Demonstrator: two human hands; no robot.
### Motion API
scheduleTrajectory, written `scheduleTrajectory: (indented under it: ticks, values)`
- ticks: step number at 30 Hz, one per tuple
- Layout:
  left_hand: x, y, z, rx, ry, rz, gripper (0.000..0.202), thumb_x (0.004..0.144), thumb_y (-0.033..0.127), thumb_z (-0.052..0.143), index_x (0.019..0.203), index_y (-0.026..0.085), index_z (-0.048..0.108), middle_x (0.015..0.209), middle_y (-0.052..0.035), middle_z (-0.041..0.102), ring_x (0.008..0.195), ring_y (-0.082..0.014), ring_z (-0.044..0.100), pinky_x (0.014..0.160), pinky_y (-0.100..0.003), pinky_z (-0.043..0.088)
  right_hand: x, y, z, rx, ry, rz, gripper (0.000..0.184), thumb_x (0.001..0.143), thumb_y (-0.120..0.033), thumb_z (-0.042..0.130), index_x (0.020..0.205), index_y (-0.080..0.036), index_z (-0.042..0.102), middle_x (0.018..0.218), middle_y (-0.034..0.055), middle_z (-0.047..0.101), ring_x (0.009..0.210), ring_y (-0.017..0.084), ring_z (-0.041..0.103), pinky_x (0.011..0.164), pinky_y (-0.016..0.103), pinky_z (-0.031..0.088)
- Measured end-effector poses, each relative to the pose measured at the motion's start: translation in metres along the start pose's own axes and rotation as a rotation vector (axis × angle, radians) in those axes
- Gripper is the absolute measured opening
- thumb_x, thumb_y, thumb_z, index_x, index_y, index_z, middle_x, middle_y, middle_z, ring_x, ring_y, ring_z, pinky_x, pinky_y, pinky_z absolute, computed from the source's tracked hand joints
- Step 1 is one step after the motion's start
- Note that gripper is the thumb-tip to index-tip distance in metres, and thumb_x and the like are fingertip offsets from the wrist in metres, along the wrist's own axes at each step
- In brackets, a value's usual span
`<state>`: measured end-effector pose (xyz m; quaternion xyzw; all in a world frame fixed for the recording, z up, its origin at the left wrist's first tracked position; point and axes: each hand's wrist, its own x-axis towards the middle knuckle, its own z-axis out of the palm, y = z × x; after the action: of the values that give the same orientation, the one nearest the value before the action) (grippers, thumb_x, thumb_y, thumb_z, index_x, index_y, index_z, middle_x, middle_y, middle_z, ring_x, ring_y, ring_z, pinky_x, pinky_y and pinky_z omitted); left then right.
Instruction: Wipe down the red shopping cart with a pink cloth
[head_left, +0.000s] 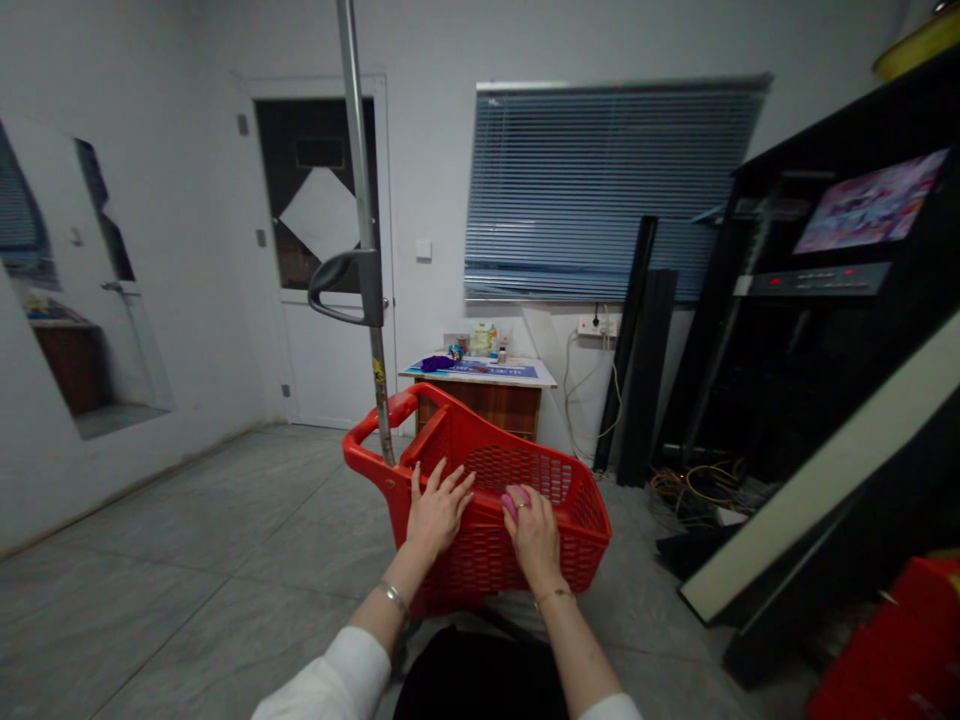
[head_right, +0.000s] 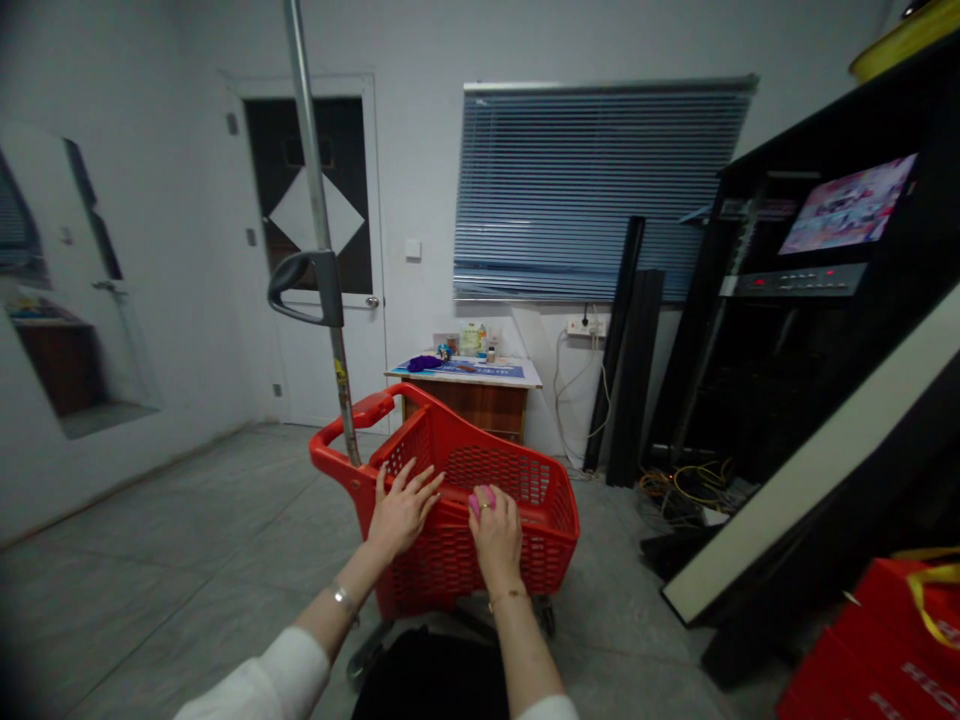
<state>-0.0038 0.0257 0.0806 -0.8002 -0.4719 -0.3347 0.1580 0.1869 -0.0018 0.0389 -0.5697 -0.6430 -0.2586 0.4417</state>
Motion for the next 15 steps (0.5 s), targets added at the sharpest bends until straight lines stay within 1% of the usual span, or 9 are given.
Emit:
scheduleTrajectory:
  ticks: [2,5,6,8,9,10,12,13,15]
  values:
    - [0.000,-0.001,0.001,0.005,0.006,-0.001,0.038,0.100,0.039,0.044,0.136,0.044,0.056,0.140,0.0029,0.061,0.141,-0.0281,0.041,0.121,-0.063,0.000,-0.007,0.029,-0.009,-0.010,-0.002,0.014,0.033,0.099,-0.034,0.044,0.119,-0.020,0.066,0.115,0.0113,0.066,0.107,0.022,0.055,0.094,0.037,0.046]
    - [0.000,-0.001,0.003,0.001,0.006,-0.008,0.037,0.100,0.040,0.043,0.135,0.044,0.057,0.140,0.0034,0.061,0.142,-0.0275,0.040,0.122,-0.063,-0.001,-0.021,0.084,-0.025,-0.048,0.025,0.087,0.038,0.099,-0.039,0.042,0.114,-0.018,0.069,0.112,0.0133,0.067,0.108,0.023,0.056,0.093,0.038,0.045]
    - [0.000,-0.001,0.004,-0.003,0.005,-0.009,0.037,0.100,0.040,0.043,0.135,0.044,0.057,0.140,0.0036,0.061,0.142,-0.0274,0.039,0.122,-0.062,-0.001,-0.027,0.101,-0.029,-0.067,0.044,0.117,0.041,0.099,-0.042,0.040,0.111,-0.017,0.070,0.109,0.0139,0.067,0.104,0.024,0.057,0.091,0.038,0.046]
    - [0.000,0.000,0.004,-0.009,0.003,-0.010,0.037,0.100,0.040,0.043,0.135,0.044,0.057,0.140,0.0039,0.061,0.143,-0.0275,0.039,0.121,-0.063,-0.001,-0.036,0.127,-0.036,-0.099,0.062,0.169,0.046,0.099,-0.046,0.037,0.109,-0.016,0.070,0.107,0.0144,0.067,0.098,0.024,0.058,0.086,0.038,0.046]
    - [0.000,0.000,0.005,-0.010,0.003,-0.011,0.037,0.100,0.040,0.043,0.135,0.043,0.057,0.140,0.0039,0.061,0.143,-0.0277,0.038,0.121,-0.063,-0.001,-0.039,0.135,-0.038,-0.113,0.071,0.192,0.048,0.099,-0.048,0.036,0.108,-0.016,0.071,0.106,0.0146,0.067,0.095,0.023,0.058,0.085,0.037,0.046]
    - [0.000,0.000,0.005,-0.011,0.002,-0.012,0.037,0.101,0.040,0.043,0.135,0.043,0.057,0.140,0.0040,0.061,0.143,-0.0279,0.038,0.121,-0.063,-0.001,-0.041,0.139,-0.039,-0.128,0.081,0.214,0.049,0.099,-0.048,0.035,0.107,-0.015,0.071,0.105,0.0149,0.067,0.093,0.023,0.058,0.084,0.037,0.045]
    - [0.001,0.000,0.004,-0.010,0.003,-0.013,0.037,0.101,0.039,0.043,0.134,0.043,0.057,0.140,0.0041,0.061,0.143,-0.0282,0.039,0.121,-0.064,0.000,-0.042,0.134,-0.036,-0.166,0.116,0.253,0.050,0.099,-0.047,0.034,0.106,-0.014,0.071,0.104,0.0162,0.067,0.093,0.024,0.057,0.083,0.038,0.045]
    - [0.001,0.000,0.004,-0.009,0.003,-0.013,0.037,0.101,0.039,0.042,0.134,0.043,0.058,0.140,0.0040,0.061,0.142,-0.0283,0.039,0.121,-0.064,0.000,-0.040,0.126,-0.033,-0.183,0.137,0.267,0.049,0.100,-0.046,0.035,0.105,-0.013,0.071,0.104,0.0168,0.066,0.095,0.025,0.057,0.084,0.038,0.045]
    - [0.001,0.000,0.003,-0.007,0.005,-0.011,0.037,0.101,0.039,0.042,0.134,0.043,0.058,0.139,0.0035,0.062,0.142,-0.0285,0.039,0.121,-0.064,0.001,-0.034,0.100,-0.026,-0.187,0.155,0.254,0.045,0.100,-0.042,0.037,0.108,-0.013,0.070,0.106,0.0173,0.066,0.099,0.025,0.056,0.088,0.039,0.045]
